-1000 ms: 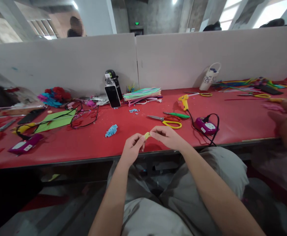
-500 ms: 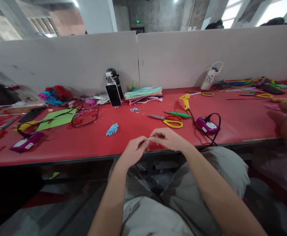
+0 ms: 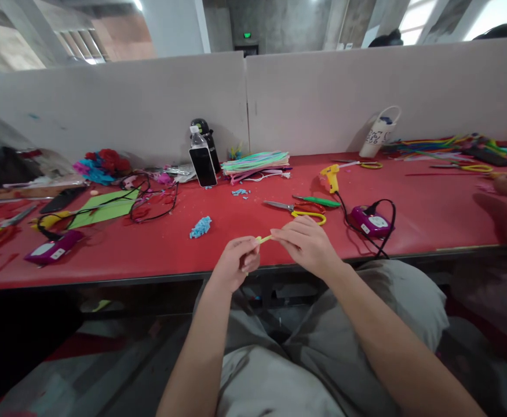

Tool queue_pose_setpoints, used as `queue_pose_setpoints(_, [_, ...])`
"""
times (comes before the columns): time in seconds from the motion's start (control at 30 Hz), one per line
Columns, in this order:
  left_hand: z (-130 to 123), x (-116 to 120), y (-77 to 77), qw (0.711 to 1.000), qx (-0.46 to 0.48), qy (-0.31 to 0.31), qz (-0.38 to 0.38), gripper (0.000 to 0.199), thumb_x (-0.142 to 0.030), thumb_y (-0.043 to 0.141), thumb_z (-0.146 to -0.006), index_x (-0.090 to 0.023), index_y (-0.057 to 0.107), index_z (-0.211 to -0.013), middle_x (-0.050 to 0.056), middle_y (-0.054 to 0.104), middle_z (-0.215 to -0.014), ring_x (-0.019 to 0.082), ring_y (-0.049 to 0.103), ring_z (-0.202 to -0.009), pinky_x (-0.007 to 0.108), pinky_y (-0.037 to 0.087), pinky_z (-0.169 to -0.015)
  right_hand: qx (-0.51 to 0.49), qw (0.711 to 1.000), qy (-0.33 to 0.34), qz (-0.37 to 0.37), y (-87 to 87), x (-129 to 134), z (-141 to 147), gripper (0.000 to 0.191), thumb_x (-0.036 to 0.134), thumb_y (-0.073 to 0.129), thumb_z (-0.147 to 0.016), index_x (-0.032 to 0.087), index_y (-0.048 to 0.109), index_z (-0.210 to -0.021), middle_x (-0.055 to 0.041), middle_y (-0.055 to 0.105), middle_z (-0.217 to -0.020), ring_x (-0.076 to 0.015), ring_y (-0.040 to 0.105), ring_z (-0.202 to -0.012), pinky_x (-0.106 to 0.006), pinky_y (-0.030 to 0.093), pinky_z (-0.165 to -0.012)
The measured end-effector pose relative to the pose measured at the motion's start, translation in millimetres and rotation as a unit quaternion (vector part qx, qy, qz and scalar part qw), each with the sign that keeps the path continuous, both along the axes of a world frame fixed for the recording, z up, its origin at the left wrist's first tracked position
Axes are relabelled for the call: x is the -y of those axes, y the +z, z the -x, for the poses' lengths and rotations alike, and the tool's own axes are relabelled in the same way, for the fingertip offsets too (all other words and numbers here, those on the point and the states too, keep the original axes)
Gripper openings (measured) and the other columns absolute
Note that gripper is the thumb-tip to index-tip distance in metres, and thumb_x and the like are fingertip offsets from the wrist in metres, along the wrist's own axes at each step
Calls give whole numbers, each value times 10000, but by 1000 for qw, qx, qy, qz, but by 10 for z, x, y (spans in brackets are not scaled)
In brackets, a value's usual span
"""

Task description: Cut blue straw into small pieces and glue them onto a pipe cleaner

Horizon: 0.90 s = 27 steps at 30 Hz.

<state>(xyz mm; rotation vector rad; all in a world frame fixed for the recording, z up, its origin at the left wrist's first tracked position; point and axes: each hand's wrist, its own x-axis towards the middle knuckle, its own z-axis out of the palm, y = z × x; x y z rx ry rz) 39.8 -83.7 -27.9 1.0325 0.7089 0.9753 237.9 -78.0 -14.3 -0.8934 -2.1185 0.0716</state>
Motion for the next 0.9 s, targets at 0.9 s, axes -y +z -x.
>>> queue_pose_setpoints(0.9, [-173, 40, -86, 891, -307, 160, -293, 290, -370, 510, -928, -161, 563, -734, -34, 480, -598, 87, 421, -556, 216, 326, -544, -418, 843, -24, 337, -175, -170, 282, 313, 470, 678, -791, 170, 640, -709, 7, 582, -579, -123, 534, -515, -250, 443, -513])
